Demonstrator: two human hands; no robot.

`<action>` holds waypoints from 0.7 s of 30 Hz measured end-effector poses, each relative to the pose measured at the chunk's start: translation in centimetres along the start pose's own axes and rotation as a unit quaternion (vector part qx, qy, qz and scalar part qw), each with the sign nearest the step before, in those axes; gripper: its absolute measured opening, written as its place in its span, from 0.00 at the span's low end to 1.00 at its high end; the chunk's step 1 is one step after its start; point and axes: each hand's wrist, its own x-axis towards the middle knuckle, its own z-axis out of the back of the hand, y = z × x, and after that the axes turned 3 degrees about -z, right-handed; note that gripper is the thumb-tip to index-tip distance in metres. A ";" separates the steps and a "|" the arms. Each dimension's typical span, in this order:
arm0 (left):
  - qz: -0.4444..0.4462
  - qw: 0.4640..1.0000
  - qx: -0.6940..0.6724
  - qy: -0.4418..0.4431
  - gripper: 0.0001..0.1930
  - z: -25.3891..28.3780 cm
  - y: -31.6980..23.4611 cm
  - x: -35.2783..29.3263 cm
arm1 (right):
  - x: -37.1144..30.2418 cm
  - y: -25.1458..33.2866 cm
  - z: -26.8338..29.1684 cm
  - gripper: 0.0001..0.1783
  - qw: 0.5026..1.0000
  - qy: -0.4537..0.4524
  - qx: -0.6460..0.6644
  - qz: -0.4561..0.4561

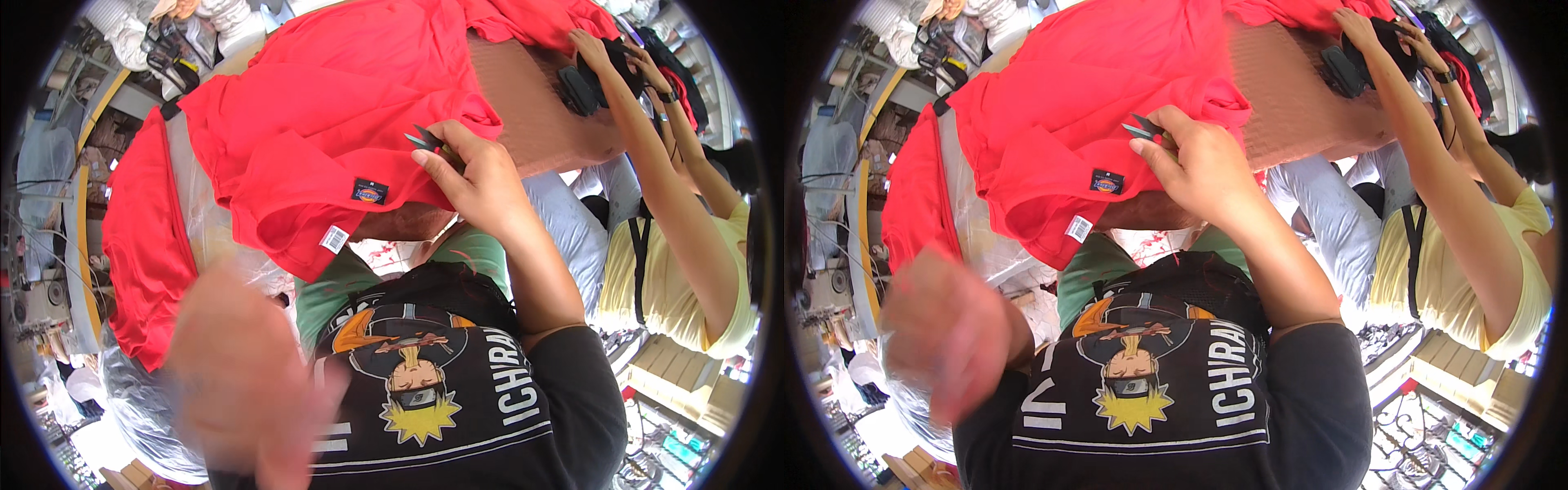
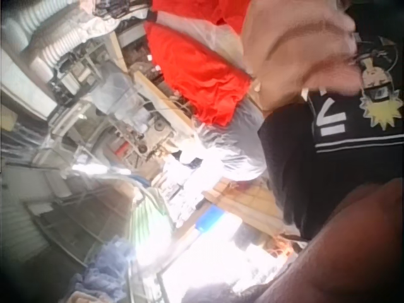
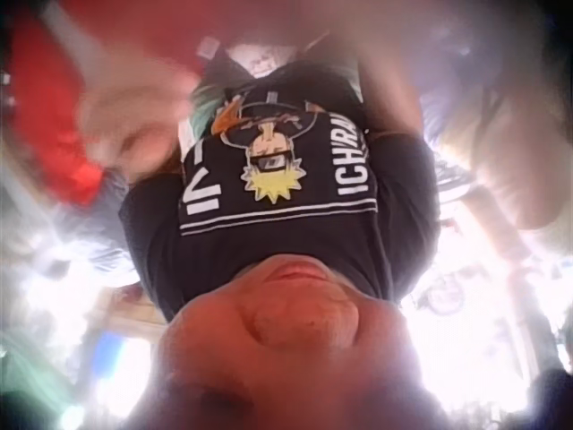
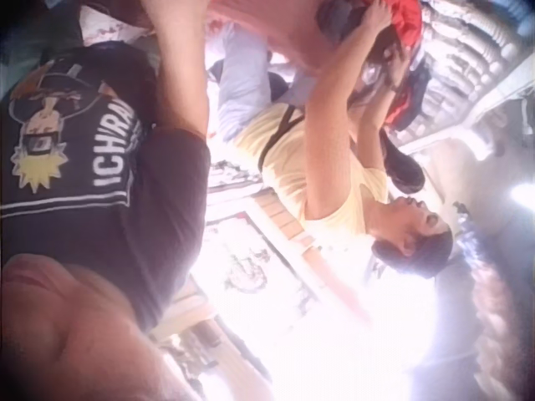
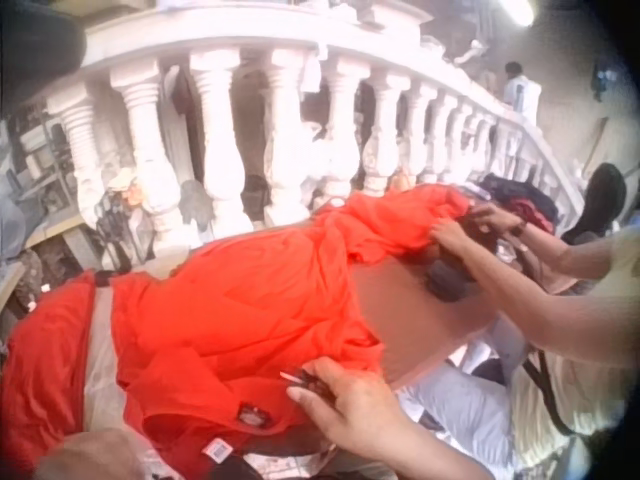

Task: The person trims loose threads and inspects the labels and hems of several red shirts using a small pair of snips.

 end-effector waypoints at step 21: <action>-0.266 0.957 -0.063 -0.100 0.17 -3.6 -3.0 0.2 | -0.3 -0.8 -0.6 0.17 0.999 -0.012 0.019 0.034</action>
